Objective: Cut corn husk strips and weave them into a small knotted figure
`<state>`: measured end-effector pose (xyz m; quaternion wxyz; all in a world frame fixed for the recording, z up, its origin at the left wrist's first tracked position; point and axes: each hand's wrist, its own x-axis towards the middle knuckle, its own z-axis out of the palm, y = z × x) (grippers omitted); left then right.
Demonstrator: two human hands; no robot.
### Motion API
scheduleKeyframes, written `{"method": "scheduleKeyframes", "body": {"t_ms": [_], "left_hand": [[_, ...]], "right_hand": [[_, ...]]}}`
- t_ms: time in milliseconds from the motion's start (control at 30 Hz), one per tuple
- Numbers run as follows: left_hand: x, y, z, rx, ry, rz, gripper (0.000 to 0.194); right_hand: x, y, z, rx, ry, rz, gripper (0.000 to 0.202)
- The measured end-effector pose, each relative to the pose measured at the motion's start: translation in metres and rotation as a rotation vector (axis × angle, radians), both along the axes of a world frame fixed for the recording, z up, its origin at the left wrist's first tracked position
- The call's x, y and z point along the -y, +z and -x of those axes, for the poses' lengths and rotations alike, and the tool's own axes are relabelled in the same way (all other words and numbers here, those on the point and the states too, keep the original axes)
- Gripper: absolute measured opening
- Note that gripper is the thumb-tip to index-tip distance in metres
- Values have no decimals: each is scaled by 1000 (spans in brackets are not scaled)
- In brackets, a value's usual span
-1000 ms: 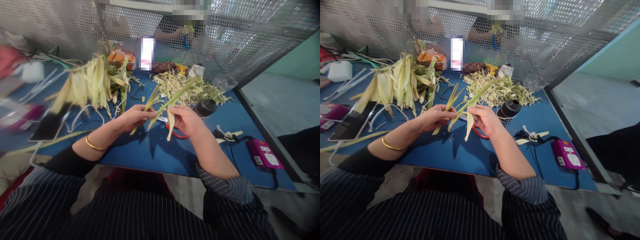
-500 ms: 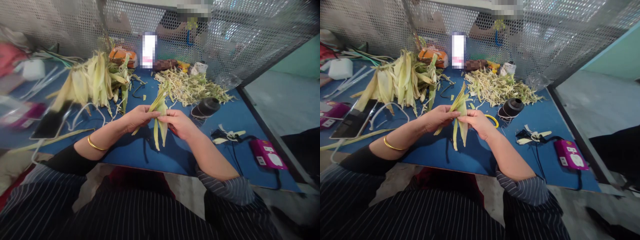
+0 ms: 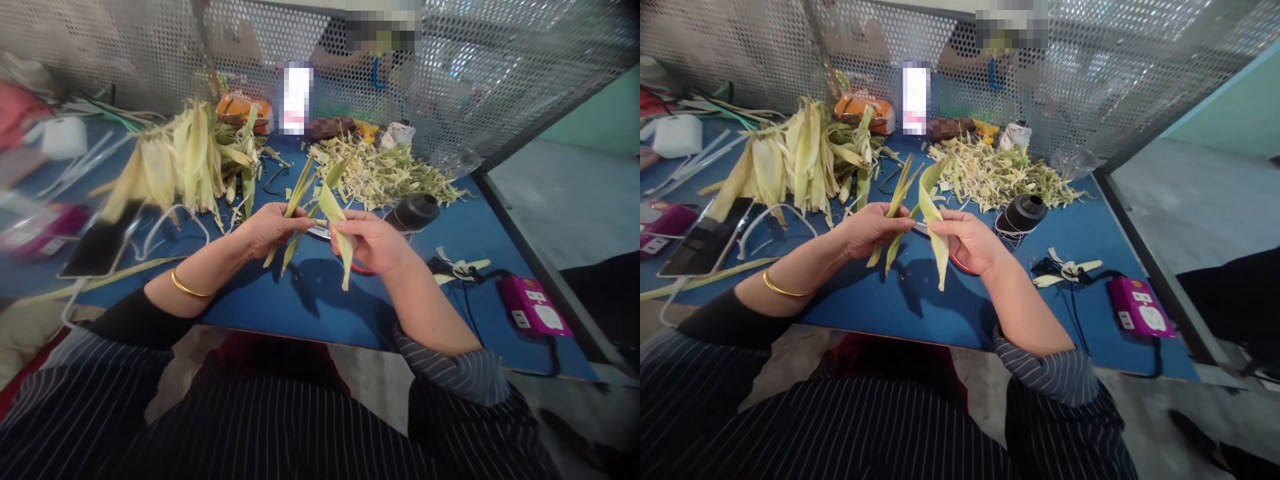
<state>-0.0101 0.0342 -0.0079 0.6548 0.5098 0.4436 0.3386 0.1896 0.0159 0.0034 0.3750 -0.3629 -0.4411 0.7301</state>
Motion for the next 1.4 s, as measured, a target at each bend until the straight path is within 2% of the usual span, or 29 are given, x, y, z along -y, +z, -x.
{"method": "scheduleKeyframes", "body": {"t_ms": [100,167,300,467,567,700,867,1000,1100,1200,1300,1400], "left_hand": [[0,1,0,-53,33,-83,28],[2,1,-1,-90,39,-126,27],[7,0,-5,-166,45,-219,23],[9,-5,-9,-268,44,-342,21],[10,-5,-10,-245,-1,-339,22],[10,-4,-11,-240,4,-338,18],[6,-4,-7,-231,75,-329,20],[1,-7,-5,-269,119,-337,17],[-2,-10,-3,-271,130,-312,15],[-4,-9,-2,-231,133,-263,15],[-4,-4,0,-110,124,-127,17],[-4,5,4,58,103,7,17]], "right_hand": [[0,6,-6,62,27,-39,16],[0,4,-5,168,-7,-60,19],[0,-5,6,286,-162,-188,29],[-1,-18,15,460,-404,-445,34],[-2,-24,16,555,-430,-523,32],[1,-22,18,425,-318,-367,23],[0,-1,4,163,-213,-102,19],[-2,19,-14,-16,-156,-70,16],[-2,30,-29,-31,-278,-202,12],[-3,36,-46,5,-513,-397,15],[-10,34,-61,21,-730,-515,16],[-22,25,-61,35,-838,-519,16]]}}
